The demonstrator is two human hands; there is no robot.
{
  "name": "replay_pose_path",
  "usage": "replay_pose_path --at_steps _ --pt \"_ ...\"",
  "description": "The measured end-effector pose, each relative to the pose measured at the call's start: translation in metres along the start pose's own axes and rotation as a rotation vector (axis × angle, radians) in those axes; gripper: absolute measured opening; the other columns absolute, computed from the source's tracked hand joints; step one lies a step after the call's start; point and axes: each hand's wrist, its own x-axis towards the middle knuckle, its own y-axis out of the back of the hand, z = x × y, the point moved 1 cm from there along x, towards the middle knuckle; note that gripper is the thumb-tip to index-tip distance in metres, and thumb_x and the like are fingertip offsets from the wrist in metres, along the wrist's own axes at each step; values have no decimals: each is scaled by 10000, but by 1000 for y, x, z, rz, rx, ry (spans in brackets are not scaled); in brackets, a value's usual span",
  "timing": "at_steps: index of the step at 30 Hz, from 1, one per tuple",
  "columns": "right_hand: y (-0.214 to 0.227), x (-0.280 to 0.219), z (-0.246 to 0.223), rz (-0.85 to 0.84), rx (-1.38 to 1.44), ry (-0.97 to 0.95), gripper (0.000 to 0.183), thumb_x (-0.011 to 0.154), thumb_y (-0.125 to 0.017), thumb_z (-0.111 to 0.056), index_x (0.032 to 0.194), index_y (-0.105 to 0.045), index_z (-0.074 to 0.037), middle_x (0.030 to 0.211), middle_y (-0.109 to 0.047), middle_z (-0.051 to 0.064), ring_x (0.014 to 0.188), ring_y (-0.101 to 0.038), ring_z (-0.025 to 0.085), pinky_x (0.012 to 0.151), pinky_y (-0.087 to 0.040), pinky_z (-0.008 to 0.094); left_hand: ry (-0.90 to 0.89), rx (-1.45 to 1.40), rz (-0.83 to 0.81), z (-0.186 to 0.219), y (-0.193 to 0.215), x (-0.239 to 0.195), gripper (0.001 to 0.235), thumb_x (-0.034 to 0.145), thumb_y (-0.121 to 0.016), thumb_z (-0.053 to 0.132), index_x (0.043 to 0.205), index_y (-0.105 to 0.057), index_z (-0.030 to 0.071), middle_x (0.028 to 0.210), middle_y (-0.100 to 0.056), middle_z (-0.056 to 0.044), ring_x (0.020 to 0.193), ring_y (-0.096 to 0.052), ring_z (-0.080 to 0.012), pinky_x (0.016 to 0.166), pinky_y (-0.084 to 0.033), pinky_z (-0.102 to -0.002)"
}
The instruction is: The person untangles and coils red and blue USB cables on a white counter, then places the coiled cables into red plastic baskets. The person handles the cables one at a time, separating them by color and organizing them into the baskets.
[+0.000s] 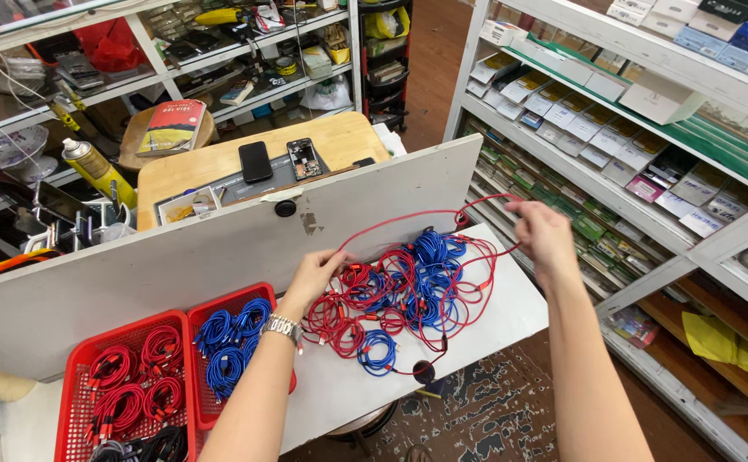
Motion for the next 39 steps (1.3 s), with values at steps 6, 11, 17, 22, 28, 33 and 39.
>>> replay_pose_path --at_steps 6,11,17,22,28,33,39 --pt "-51 -23 -1 -412 194 -189 260 1022 -520 -257 1174 -612 -67 593 -522 -9 503 -399 60 465 -310 219 -373 417 200 47 -70 39 538 1024 -580 453 1287 -696 -3 972 -687 -185 953 -624 -272 844 -486 -397" --pt "-60 -29 -9 -270 591 -97 156 1057 -506 -246 1011 -526 -99 991 -726 170 817 -662 171 769 -555 298 -192 -5 -207 59 -114 7 656 1102 -494 515 1444 -516 -45 1201 -677 -106 1170 -581 -161 1031 -405 -389" --pt "1 -7 26 37 814 17 244 1117 -404 -293 999 -526 -119 988 -674 98 843 -607 177 836 -528 319 13 -428 -525 49 -82 -33 353 1069 -563 337 1043 -664 0 619 -388 90 549 -433 -58 785 -584 -365" --pt "57 -1 72 45 876 60 208 1173 -433 -249 1055 -544 -118 925 -627 51 785 -530 144 745 -466 290 33 -637 -168 42 -22 -27 300 1020 -606 301 922 -654 22 569 -354 84 490 -396 -60 681 -539 -308" --pt "65 -12 121 285 790 -135 207 1105 -527 -257 1017 -546 -70 877 -632 40 736 -527 98 684 -467 240 -15 -655 58 43 2 -21 307 1006 -632 305 944 -681 8 569 -351 89 462 -330 -41 559 -438 -247" --pt "82 -11 177 347 763 -257 270 1075 -633 -301 959 -517 -86 832 -563 19 671 -511 92 610 -457 245 52 -748 224 29 12 -17 306 991 -666 305 957 -690 3 566 -335 95 472 -309 -39 532 -372 -231" --pt "73 -4 188 274 1070 -494 433 1056 -543 -441 950 -537 -21 987 -654 147 862 -685 234 749 -612 312 48 -967 508 4 20 -4 315 1002 -661 309 982 -685 -4 590 -336 96 505 -315 -39 574 -400 -237"
